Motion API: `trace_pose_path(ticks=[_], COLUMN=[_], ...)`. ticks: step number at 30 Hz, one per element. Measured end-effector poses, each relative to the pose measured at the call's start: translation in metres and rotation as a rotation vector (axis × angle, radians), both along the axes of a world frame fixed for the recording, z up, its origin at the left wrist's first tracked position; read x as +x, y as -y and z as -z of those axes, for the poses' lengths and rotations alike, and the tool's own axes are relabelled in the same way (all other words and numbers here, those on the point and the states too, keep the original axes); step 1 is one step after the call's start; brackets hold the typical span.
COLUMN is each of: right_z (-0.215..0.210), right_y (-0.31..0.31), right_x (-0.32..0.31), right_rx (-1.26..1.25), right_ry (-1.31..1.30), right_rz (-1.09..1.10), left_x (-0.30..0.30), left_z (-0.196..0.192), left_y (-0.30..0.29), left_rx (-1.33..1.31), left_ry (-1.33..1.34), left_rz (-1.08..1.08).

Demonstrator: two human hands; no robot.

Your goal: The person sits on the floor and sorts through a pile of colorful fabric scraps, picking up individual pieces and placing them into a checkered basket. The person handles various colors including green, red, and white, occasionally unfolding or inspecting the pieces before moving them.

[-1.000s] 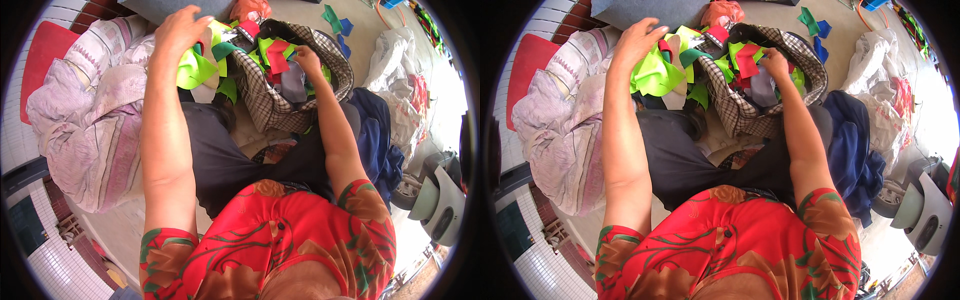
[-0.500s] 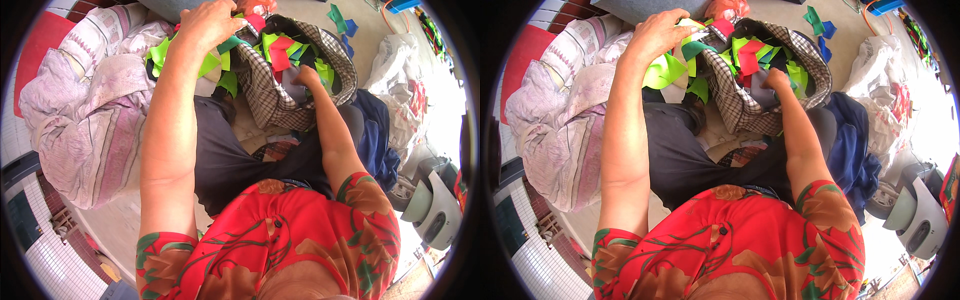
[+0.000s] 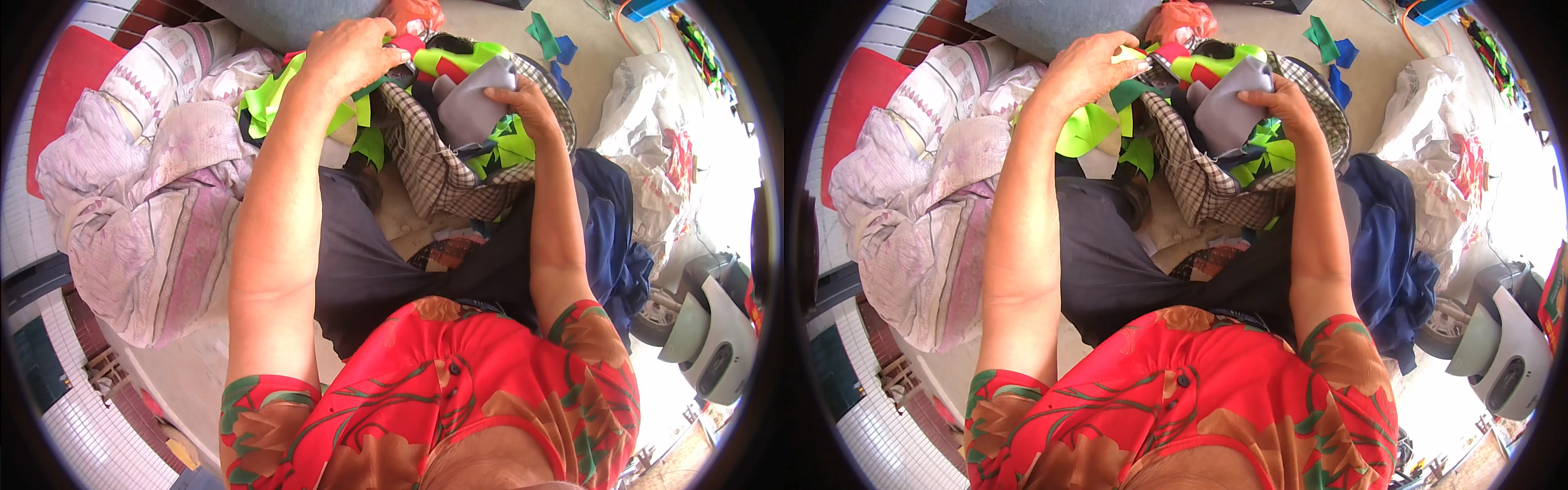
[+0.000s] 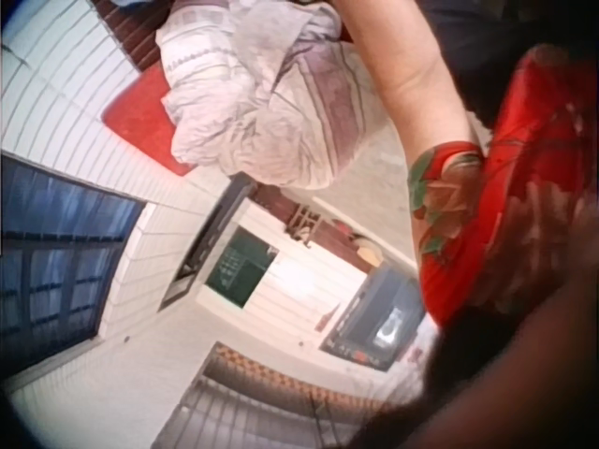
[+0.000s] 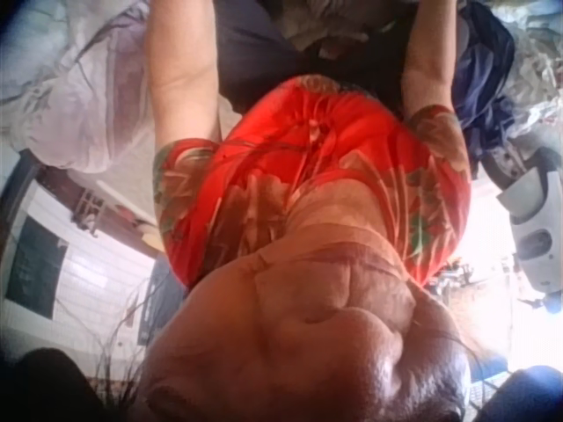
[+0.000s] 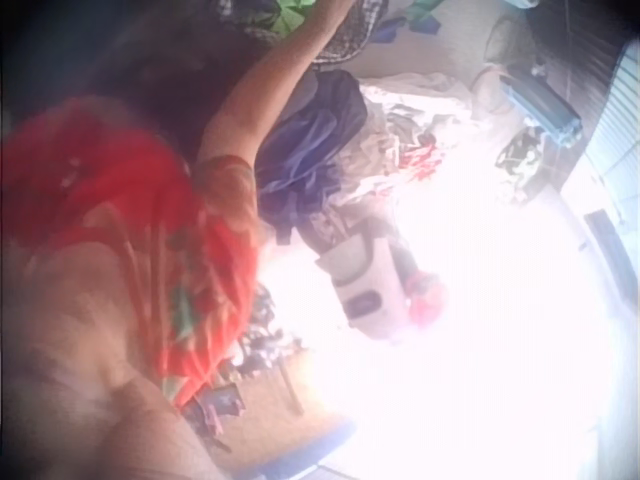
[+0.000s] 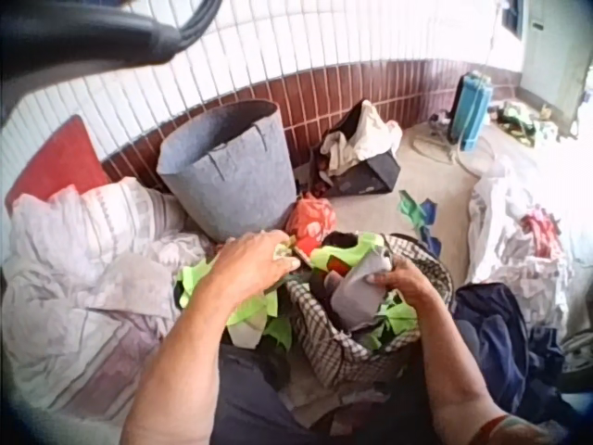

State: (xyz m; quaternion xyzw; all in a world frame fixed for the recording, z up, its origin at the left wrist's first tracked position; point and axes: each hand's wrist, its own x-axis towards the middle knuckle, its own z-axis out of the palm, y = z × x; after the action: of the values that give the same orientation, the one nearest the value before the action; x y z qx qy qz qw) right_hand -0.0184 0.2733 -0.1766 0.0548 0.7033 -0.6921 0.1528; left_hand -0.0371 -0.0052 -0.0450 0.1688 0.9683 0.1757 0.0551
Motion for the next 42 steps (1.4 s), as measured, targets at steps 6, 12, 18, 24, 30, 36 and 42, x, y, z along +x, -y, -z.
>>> trace_pose_path(ticks=[6,12,18,24,30,36,42], right_z=[-0.005,0.002,-0.027,-0.03,-0.048,-0.047,-0.036], right_y=[-0.005,-0.002,0.006,-0.003,-0.023,-0.036,-0.033], right_x=[-0.004,-0.012,-0.009,-0.011,-0.003,-0.003,-0.006], right_rx=[-0.493,-0.644,-0.674,-0.511,-0.42,-0.002,0.403], right_ry=[-0.026,0.099,0.124,0.114,0.056,-0.07,-0.15], right_rz=[0.171,0.287,0.332,0.343,0.218,0.107,0.08], left_x=[-0.001,0.007,0.016,0.014,-0.007,-0.023,-0.024], left_z=[0.001,0.004,0.013,0.028,0.027,0.015,0.001], left_y=[-0.02,-0.047,-0.081,-0.103,-0.096,-0.072,-0.047], left_rx=[0.065,0.103,0.199,0.136,0.43,0.961,1.365], left_ry=[0.089,0.084,-0.117,-0.104,0.123,0.475,0.734], left_rz=[0.091,0.135,0.232,0.264,0.246,0.149,0.135])
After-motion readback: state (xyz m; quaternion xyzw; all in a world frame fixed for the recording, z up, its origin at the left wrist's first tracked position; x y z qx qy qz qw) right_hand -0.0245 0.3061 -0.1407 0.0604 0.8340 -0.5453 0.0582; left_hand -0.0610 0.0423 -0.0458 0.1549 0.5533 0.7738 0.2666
